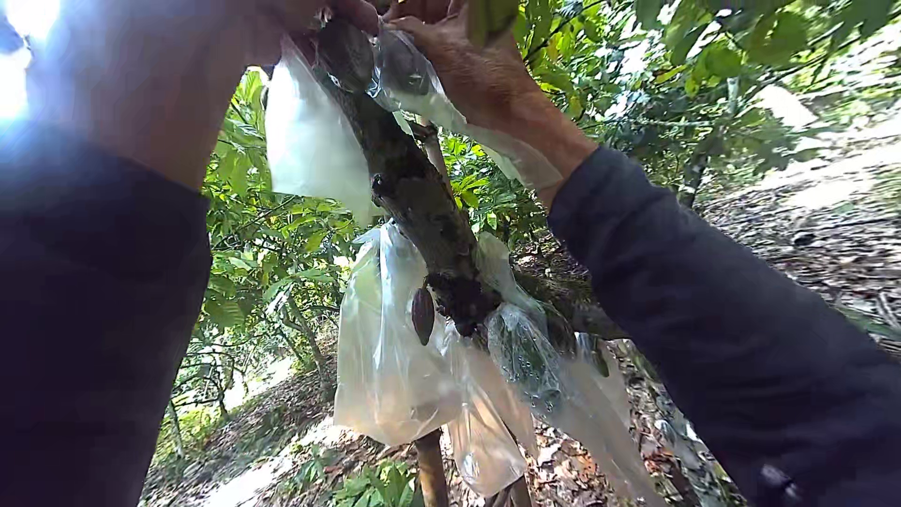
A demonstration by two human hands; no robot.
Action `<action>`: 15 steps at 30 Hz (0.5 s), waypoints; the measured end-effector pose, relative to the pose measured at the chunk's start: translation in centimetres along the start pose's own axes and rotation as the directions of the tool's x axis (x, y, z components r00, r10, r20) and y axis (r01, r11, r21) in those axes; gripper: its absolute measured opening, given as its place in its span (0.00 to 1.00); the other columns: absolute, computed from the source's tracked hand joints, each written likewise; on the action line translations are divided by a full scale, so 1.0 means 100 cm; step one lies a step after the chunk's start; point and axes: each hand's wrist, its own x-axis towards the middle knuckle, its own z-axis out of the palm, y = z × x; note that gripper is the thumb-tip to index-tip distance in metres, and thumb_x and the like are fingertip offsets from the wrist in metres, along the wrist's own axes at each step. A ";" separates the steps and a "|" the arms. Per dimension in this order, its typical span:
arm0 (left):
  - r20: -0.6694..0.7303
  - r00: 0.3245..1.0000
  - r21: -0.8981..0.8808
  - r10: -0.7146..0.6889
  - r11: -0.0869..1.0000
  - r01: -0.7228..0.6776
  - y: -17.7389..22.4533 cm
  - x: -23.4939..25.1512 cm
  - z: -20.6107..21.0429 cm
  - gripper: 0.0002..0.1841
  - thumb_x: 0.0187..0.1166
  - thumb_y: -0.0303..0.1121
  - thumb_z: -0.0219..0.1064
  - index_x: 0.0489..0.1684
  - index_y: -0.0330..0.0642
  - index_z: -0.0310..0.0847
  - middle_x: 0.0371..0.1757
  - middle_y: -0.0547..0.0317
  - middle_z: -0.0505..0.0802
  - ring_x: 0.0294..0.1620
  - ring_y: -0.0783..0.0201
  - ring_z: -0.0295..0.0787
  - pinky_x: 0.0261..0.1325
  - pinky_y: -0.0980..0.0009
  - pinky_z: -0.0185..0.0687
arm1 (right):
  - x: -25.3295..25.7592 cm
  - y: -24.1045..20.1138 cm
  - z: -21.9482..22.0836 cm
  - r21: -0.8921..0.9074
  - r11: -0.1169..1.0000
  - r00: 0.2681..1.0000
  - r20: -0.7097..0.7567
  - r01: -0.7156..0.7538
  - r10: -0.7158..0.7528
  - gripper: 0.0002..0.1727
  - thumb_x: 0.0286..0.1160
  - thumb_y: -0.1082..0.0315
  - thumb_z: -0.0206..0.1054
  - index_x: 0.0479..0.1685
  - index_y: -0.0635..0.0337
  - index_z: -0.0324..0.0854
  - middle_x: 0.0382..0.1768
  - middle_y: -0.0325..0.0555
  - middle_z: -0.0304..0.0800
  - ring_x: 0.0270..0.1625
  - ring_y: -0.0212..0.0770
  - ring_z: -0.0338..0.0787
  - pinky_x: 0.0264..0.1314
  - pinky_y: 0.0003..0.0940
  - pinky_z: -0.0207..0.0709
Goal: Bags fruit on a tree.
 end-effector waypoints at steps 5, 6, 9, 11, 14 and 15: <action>0.192 0.815 -0.540 0.547 0.752 -0.377 -0.191 0.102 0.140 0.10 0.65 0.21 0.75 0.44 0.36 0.92 0.42 0.45 0.95 0.41 0.56 0.94 0.41 0.61 0.91 | -0.032 0.227 -0.020 0.060 0.998 1.000 0.007 0.008 -0.008 0.07 0.70 0.78 0.74 0.44 0.68 0.86 0.37 0.46 0.92 0.41 0.32 0.92 0.50 0.28 0.87; 0.175 0.789 -0.555 0.589 0.721 -0.416 -0.211 0.102 0.173 0.08 0.69 0.20 0.72 0.44 0.33 0.91 0.41 0.45 0.95 0.40 0.57 0.94 0.40 0.64 0.91 | -0.040 0.270 -0.024 0.088 0.996 1.000 0.018 0.007 -0.008 0.07 0.70 0.78 0.73 0.44 0.69 0.86 0.37 0.47 0.92 0.41 0.33 0.92 0.49 0.28 0.87; -0.037 0.995 -0.306 -0.093 0.949 0.078 -0.195 0.067 0.292 0.01 0.75 0.23 0.71 0.37 0.39 0.87 0.32 0.58 0.93 0.31 0.68 0.91 0.33 0.74 0.88 | -0.065 0.399 -0.040 0.140 0.990 0.997 0.072 -0.004 -0.006 0.10 0.70 0.80 0.72 0.49 0.69 0.84 0.42 0.48 0.92 0.43 0.35 0.92 0.46 0.30 0.88; 0.019 0.971 -0.184 -0.238 0.954 0.237 -0.238 0.101 0.354 0.04 0.80 0.33 0.67 0.41 0.46 0.88 0.34 0.66 0.93 0.32 0.73 0.91 0.33 0.77 0.87 | -0.079 0.483 -0.051 0.112 0.994 0.995 0.100 0.016 -0.027 0.11 0.70 0.79 0.73 0.51 0.66 0.84 0.44 0.46 0.93 0.38 0.34 0.92 0.34 0.27 0.86; 0.043 0.975 -0.207 -0.218 0.953 0.222 -0.321 0.150 0.439 0.04 0.80 0.35 0.69 0.42 0.48 0.88 0.35 0.66 0.93 0.32 0.74 0.90 0.31 0.79 0.85 | -0.098 0.606 -0.063 0.092 0.992 0.991 0.093 0.087 -0.096 0.11 0.70 0.80 0.72 0.51 0.65 0.85 0.44 0.46 0.94 0.41 0.33 0.94 0.42 0.28 0.89; 0.029 0.976 -0.218 -0.216 0.952 0.217 -0.348 0.165 0.467 0.04 0.78 0.35 0.70 0.42 0.49 0.88 0.35 0.66 0.93 0.32 0.74 0.90 0.31 0.79 0.85 | -0.105 0.646 -0.066 0.101 0.989 0.990 0.086 0.107 -0.116 0.11 0.70 0.80 0.71 0.51 0.66 0.85 0.44 0.46 0.94 0.43 0.33 0.94 0.45 0.28 0.89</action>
